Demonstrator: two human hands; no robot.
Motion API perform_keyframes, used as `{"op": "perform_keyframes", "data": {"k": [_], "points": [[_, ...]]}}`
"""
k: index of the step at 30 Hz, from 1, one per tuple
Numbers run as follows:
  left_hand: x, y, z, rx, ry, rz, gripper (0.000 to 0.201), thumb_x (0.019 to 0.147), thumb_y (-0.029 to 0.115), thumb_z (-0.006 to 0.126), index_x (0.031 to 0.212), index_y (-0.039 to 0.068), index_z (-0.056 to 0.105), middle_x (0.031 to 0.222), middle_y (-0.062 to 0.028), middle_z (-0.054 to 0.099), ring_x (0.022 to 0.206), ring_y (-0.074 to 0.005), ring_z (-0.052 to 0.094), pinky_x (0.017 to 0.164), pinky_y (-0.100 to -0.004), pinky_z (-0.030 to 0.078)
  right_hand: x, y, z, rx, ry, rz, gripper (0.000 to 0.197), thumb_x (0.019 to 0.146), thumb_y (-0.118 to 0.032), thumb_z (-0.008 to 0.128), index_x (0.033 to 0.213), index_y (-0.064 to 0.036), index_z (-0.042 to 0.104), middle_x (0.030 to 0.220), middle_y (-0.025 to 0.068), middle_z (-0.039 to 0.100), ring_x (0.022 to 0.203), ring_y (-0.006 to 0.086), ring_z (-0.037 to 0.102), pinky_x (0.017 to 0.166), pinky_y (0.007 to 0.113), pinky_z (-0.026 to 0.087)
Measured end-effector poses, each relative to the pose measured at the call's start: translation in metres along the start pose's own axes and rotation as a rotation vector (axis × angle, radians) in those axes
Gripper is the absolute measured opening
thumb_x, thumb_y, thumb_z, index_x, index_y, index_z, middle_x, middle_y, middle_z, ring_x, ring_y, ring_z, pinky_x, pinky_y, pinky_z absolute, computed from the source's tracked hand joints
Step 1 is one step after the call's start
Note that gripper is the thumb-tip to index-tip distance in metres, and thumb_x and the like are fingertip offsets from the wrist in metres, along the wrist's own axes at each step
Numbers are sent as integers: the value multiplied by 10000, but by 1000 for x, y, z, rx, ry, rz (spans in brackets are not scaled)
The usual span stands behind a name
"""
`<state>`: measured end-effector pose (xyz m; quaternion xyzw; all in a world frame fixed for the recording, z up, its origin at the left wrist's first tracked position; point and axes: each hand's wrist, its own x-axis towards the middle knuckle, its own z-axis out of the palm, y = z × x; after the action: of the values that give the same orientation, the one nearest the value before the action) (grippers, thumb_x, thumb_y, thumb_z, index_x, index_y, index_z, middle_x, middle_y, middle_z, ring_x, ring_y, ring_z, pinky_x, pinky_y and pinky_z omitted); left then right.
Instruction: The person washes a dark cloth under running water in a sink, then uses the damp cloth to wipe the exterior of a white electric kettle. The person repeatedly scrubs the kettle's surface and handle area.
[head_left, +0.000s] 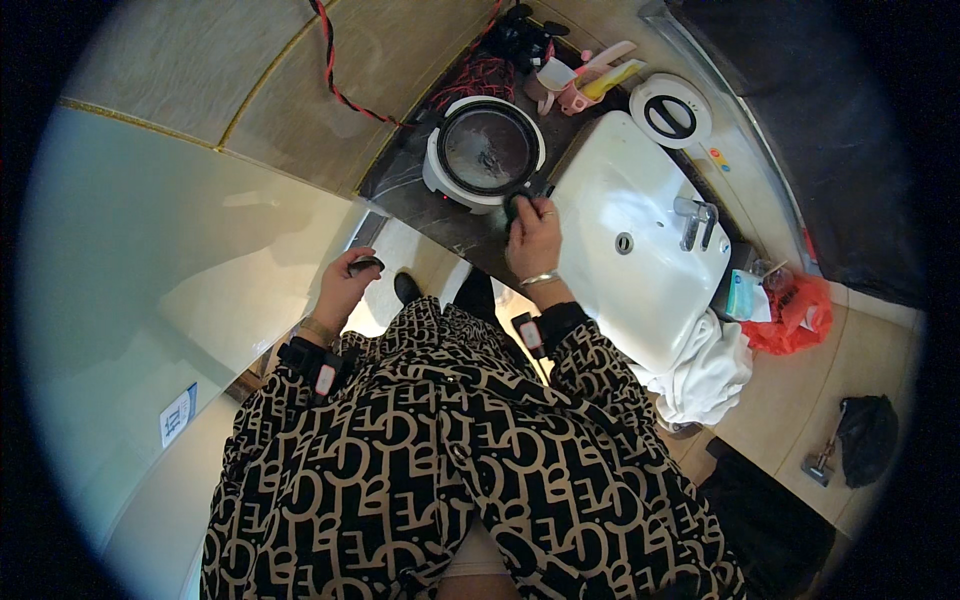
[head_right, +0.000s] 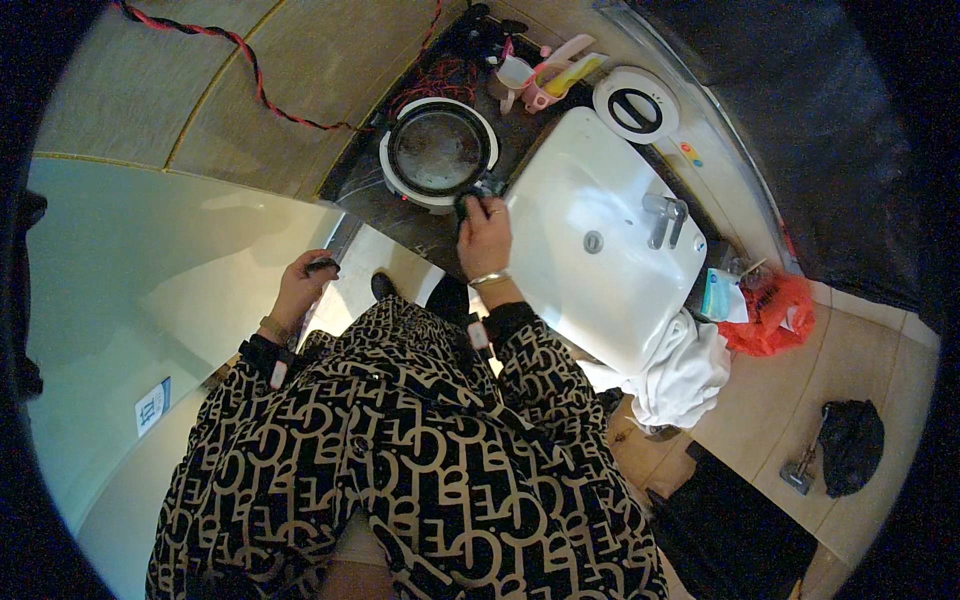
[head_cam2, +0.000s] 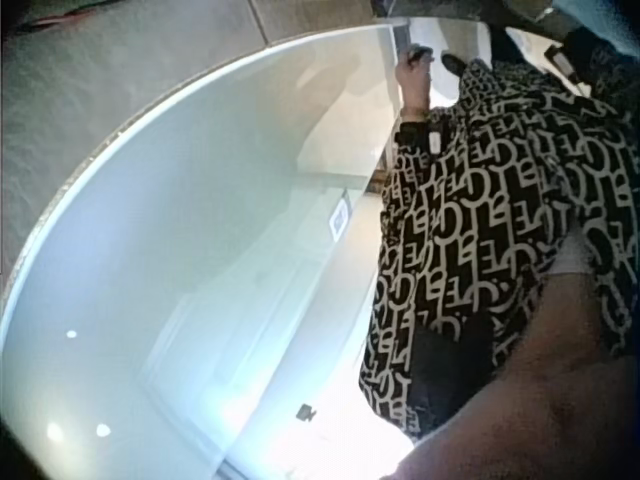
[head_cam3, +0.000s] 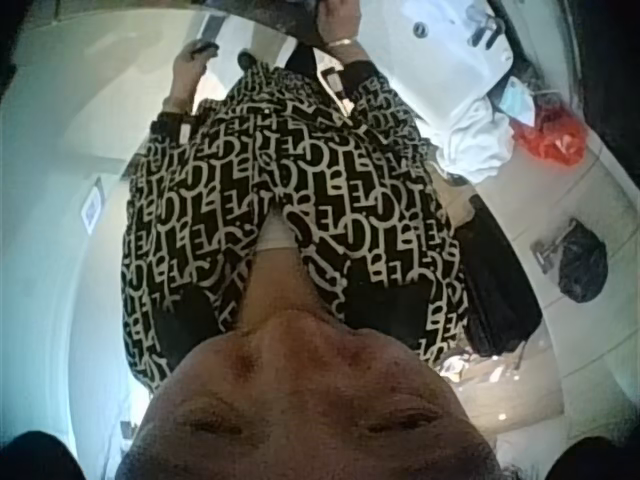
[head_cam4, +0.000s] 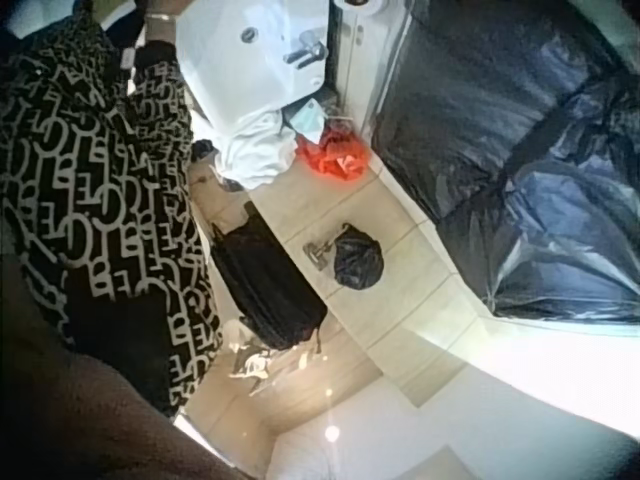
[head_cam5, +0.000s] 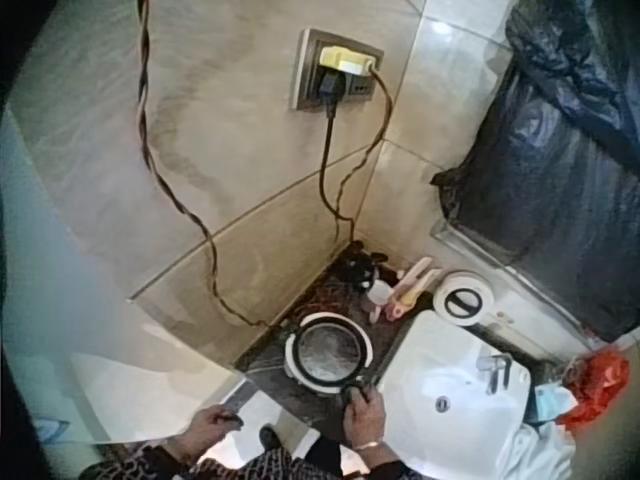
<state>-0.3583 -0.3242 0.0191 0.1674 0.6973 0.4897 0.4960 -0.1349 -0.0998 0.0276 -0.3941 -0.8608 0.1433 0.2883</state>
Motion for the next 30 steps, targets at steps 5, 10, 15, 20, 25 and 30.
{"op": "perform_keyframes", "data": {"k": [5,10,15,20,25,30], "points": [[-2,4,-2,-13,-17,-54,291,797,38,649,1082,17,594,909,-58,649,798,-123,602,733,-239,462,-5,-39,17,107,-71,-63,329,724,-40,600,1051,-64,624,999,181,543,910,358,556,774,418,482],[-7,9,-7,-2,28,-74,309,809,74,661,1112,65,602,865,-29,650,593,-38,482,481,-182,366,-9,-7,5,32,-117,-39,367,731,-31,606,1095,-79,610,1051,204,525,935,377,536,776,429,481],[-10,-1,-11,-24,11,-70,312,787,91,690,1083,46,603,926,-41,636,842,-111,579,734,-233,455,-6,-12,4,7,-69,-28,315,747,-64,595,1053,12,611,929,184,536,803,356,563,673,416,487],[-16,19,-2,-23,-67,-52,354,775,194,728,1084,65,611,902,-21,617,839,-96,559,698,-224,436,-1,-38,18,86,-105,-75,293,754,-85,595,1015,50,602,858,185,527,730,360,558,617,415,478],[-5,59,19,3,-211,-92,392,831,336,665,1118,78,601,820,19,579,626,-38,446,509,-186,318,10,-66,19,161,-279,-18,312,792,-130,577,1046,53,581,919,216,556,800,384,570,682,442,471],[4,92,50,-169,-151,-136,453,859,364,626,1181,50,571,817,8,575,630,-42,457,496,-197,306,12,-85,30,405,-340,39,346,826,-135,566,1122,44,558,1021,218,564,900,392,559,770,425,465]]}}
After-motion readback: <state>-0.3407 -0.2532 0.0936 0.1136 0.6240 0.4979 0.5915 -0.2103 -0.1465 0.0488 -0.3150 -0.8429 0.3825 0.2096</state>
